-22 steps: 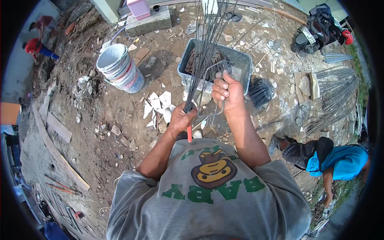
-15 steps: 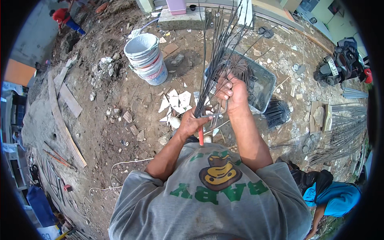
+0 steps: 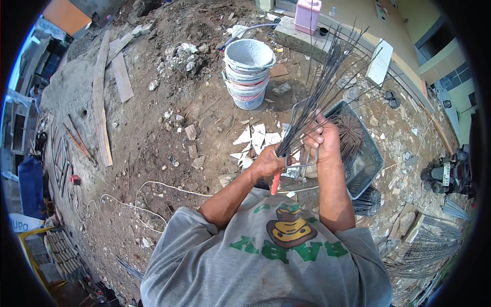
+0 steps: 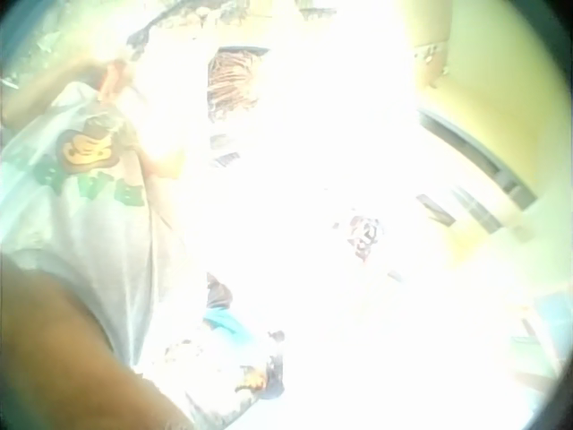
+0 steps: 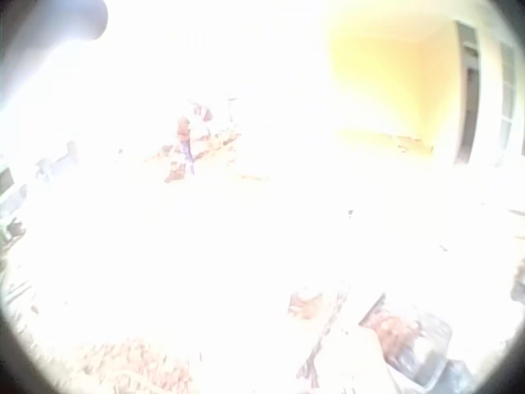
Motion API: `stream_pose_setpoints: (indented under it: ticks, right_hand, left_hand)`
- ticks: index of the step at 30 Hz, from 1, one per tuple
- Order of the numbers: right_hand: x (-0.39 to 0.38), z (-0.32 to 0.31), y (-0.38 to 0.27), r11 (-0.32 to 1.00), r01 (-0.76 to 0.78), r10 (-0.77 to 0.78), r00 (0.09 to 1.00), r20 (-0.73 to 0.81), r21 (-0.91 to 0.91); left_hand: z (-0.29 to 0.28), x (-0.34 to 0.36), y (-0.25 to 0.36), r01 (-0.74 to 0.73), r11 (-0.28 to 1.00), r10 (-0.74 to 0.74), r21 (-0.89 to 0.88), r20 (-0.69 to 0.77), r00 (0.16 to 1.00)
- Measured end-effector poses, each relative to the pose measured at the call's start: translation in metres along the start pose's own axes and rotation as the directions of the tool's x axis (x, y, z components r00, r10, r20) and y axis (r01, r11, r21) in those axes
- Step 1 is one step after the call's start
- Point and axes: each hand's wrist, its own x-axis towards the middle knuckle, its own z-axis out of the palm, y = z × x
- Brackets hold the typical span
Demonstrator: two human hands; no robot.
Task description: The person gathers tie wires, pliers, and metal stirrups, then carries them over to a rebar frame. They position a stirrup on the frame, bend rebar rods, and fasten the metal pieces together with tie wire using pliers and by hand.
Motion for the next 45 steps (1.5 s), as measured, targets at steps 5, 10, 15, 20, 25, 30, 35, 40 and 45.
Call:
stream_pose_setpoints:
  ticks: [5, 10, 15, 20, 25, 30, 35, 40, 45]
  right_hand:
    - [0.036, 0.003, -0.013, 0.916, -0.084, 0.029, 0.989, -0.145, -0.392]
    - [0.092, 0.025, 0.032, 0.464, -0.224, -0.15, 0.934, -0.325, -0.857]
    - [0.149, 0.027, 0.064, 0.294, -0.171, -0.075, 0.977, -0.201, -0.94]
    - [0.179, 0.056, 0.099, 0.235, -0.032, 0.076, 0.997, -0.015, -0.971]
    - [0.223, 0.048, 0.126, 0.218, 0.014, -0.02, 1.0, 0.01, -0.976]
    - [0.274, 0.034, 0.143, 0.214, 0.003, -0.027, 1.0, -0.003, -0.977]
    - [0.336, 0.03, 0.165, 0.104, -0.008, -0.202, 0.979, -0.029, -0.995]
    - [0.419, 0.024, 0.179, -0.015, 0.109, -0.277, 0.955, 0.109, -0.994]
    - [0.511, 0.042, 0.197, -0.356, 0.369, -0.242, 0.851, 0.466, -0.858]
  left_hand:
    - [-0.084, -0.001, 0.013, -0.072, 0.997, 0.064, -0.021, -0.243, 0.968]
    - [-0.149, -0.027, 0.03, -0.183, 0.978, 0.098, -0.104, -0.545, 0.832]
    - [-0.186, -0.052, 0.025, -0.202, 0.969, 0.059, -0.144, -0.659, 0.75]
    - [-0.21, -0.081, 0.008, -0.286, 0.947, 0.068, -0.146, -0.779, 0.624]
    - [-0.222, -0.107, 0.016, -0.369, 0.908, 0.013, -0.2, -0.865, 0.502]
    - [-0.249, -0.113, 0.017, -0.358, 0.915, 0.015, -0.185, -0.872, 0.489]
    - [-0.294, -0.096, 0.037, -0.371, 0.9, -0.031, -0.229, -0.882, 0.469]
    - [-0.369, -0.055, 0.067, -0.34, 0.892, -0.083, -0.299, -0.846, 0.526]
    - [-0.453, -0.007, 0.084, -0.266, 0.924, -0.085, -0.274, -0.826, 0.558]
